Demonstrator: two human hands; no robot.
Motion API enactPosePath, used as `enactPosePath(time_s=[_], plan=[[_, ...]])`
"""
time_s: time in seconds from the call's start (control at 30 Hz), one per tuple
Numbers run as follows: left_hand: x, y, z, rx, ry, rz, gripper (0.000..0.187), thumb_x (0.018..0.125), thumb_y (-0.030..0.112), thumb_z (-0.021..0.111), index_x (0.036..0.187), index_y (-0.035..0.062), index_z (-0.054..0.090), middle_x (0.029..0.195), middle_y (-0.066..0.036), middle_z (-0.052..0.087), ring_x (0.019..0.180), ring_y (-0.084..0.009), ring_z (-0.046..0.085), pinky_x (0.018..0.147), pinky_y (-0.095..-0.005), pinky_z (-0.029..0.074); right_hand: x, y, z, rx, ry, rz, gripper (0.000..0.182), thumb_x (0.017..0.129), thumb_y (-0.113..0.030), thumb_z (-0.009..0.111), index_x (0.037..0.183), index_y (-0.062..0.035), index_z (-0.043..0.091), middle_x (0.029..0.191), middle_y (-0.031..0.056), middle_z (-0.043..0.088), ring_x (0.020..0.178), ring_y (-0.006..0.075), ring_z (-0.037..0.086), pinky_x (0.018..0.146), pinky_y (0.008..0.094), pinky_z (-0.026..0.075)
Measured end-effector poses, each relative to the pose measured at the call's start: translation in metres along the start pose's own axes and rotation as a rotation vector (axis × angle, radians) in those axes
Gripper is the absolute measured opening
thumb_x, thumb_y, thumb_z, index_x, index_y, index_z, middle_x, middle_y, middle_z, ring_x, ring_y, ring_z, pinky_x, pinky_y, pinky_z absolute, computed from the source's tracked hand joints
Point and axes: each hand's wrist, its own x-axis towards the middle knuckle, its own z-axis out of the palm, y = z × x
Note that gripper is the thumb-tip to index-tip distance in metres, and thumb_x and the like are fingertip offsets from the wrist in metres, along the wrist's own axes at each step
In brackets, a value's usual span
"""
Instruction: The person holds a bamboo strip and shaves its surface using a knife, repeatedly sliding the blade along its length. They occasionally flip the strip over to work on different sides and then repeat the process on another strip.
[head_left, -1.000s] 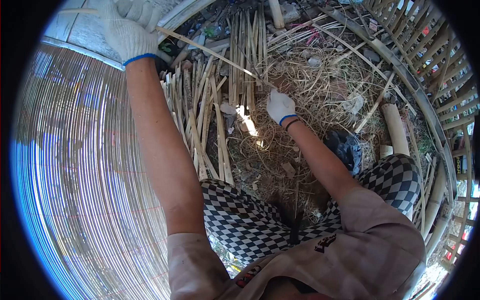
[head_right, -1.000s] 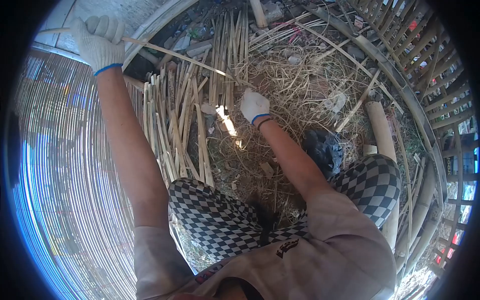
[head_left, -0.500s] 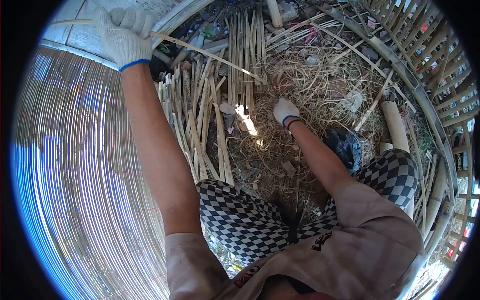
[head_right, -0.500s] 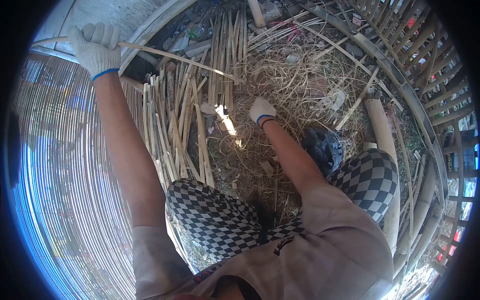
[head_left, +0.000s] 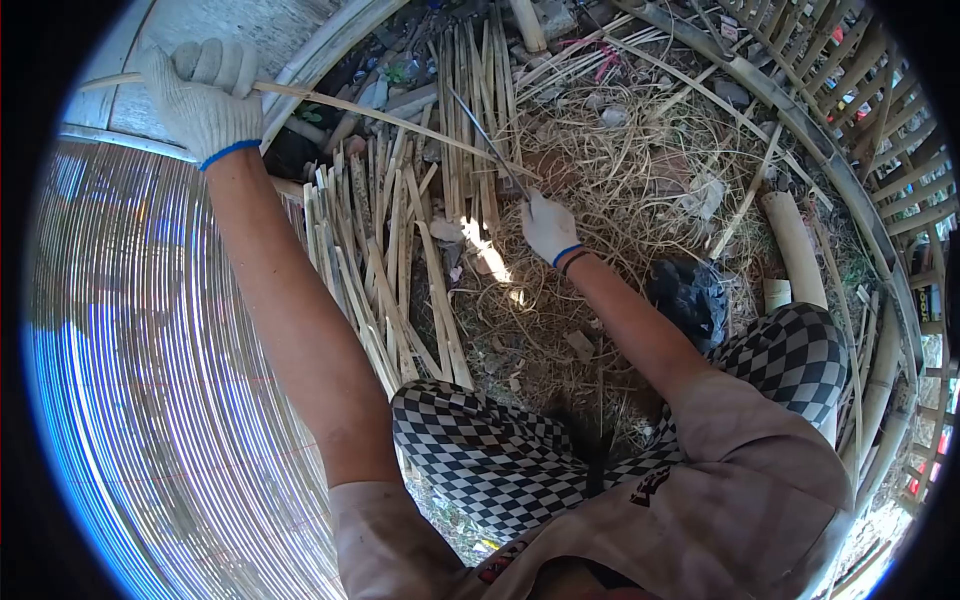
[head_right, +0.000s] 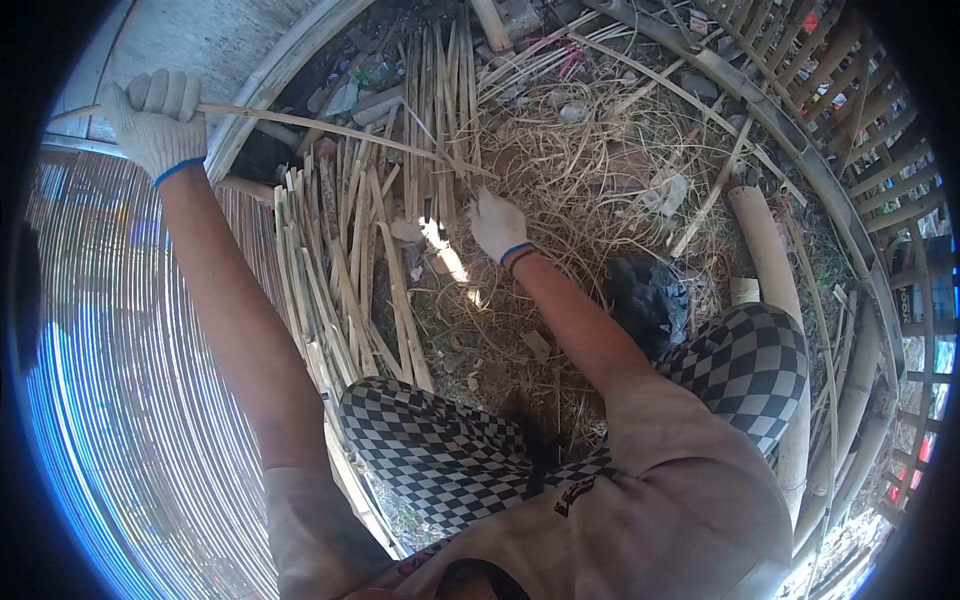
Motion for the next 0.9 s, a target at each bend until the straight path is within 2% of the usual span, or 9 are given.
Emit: enactPosePath(time_s=[0.03,0.1,0.2,0.27,0.33,0.47,0.53,0.7,0.9], plan=[[0.000,0.000,0.001,0.009,0.004,0.003,0.052,0.102,0.036,0.049,0.060,0.0199,0.022,0.055,0.002,0.018,0.047,-0.0127,0.013,0.042,-0.0287,0.015,-0.006,0.033,0.027,-0.170,0.062,0.074,0.025,0.102,-0.020,0.053,0.117,-0.0016,0.062,0.085,0.0188,0.070,0.082,0.0355,0.070,0.069,0.0482,0.056],[-0.001,-0.001,0.004,0.020,-0.007,-0.002,0.052,0.102,0.036,0.049,0.060,0.0199,0.022,0.055,0.002,0.018,0.047,-0.0127,0.013,0.042,-0.0288,0.015,0.006,0.126,0.066,-0.913,-0.708,-0.229,0.025,0.102,-0.018,0.052,0.109,-0.0021,0.071,0.094,0.0161,0.072,0.091,0.0292,0.072,0.074,0.0415,0.059],[0.000,0.000,0.010,-0.001,-0.049,-0.013,0.052,0.101,0.036,0.049,0.060,0.0198,0.023,0.055,0.002,0.018,0.048,-0.0127,0.013,0.043,-0.0292,0.015,0.005,0.114,0.069,-0.936,-0.766,-0.107,0.031,0.098,-0.022,0.055,0.108,-0.0004,0.075,0.104,0.0202,0.074,0.093,0.0388,0.072,0.086,0.0451,0.059],[-0.002,-0.001,0.012,-0.033,-0.054,-0.041,0.052,0.101,0.036,0.050,0.060,0.0197,0.023,0.055,0.002,0.018,0.048,-0.0128,0.013,0.043,-0.0295,0.014,0.000,0.062,0.022,-0.286,-0.476,0.318,0.030,0.100,-0.020,0.053,0.109,-0.0018,0.075,0.102,0.0198,0.075,0.094,0.0322,0.074,0.084,0.0422,0.060],[-0.001,0.002,0.011,-0.056,-0.174,-0.100,0.052,0.101,0.037,0.051,0.060,0.0197,0.024,0.055,0.003,0.019,0.048,-0.0127,0.014,0.044,-0.0297,0.015,0.008,0.051,0.027,-0.021,-0.215,0.414,0.033,0.098,-0.026,0.055,0.109,-0.0008,0.074,0.108,0.0236,0.074,0.097,0.0388,0.073,0.086,0.0478,0.059],[-0.006,0.008,0.016,-0.145,-0.331,-0.223,0.053,0.103,0.041,0.050,0.060,0.0200,0.025,0.055,0.003,0.020,0.048,-0.0125,0.017,0.046,-0.0294,0.017,0.018,-0.018,-0.020,-0.015,-0.108,0.205,0.035,0.099,-0.029,0.052,0.109,-0.0020,0.071,0.103,0.0255,0.073,0.099,0.0412,0.071,0.087,0.0497,0.057],[-0.022,0.018,0.037,-0.048,-0.236,-0.201,0.056,0.106,0.046,0.047,0.060,0.0205,0.026,0.054,0.004,0.021,0.048,-0.0122,0.018,0.046,-0.0291,0.018,0.011,-0.049,-0.052,0.075,0.115,-0.178,0.031,0.097,-0.027,0.055,0.106,0.0000,0.068,0.096,0.0261,0.072,0.094,0.0422,0.070,0.082,0.0502,0.056],[-0.041,0.021,0.036,-0.110,-0.395,-0.207,0.059,0.108,0.050,0.043,0.059,0.0201,0.026,0.053,0.005,0.022,0.047,-0.0109,0.018,0.044,-0.0285,0.018,-0.015,-0.145,-0.135,0.185,0.139,-0.266,0.031,0.102,-0.026,0.051,0.117,-0.0016,0.064,0.070,0.0233,0.066,0.068,0.0430,0.067,0.063,0.0507,0.055],[-0.054,0.024,0.023,-0.233,-0.489,-0.210,0.060,0.108,0.046,0.045,0.056,0.0216,0.025,0.050,0.005,0.023,0.044,-0.0104,0.018,0.041,-0.0272,0.016,-0.037,-0.187,-0.140,0.108,0.291,-0.388,0.035,0.100,-0.024,0.053,0.130,-0.0068,0.060,0.072,0.0210,0.067,0.070,0.0402,0.069,0.062,0.0507,0.056]])
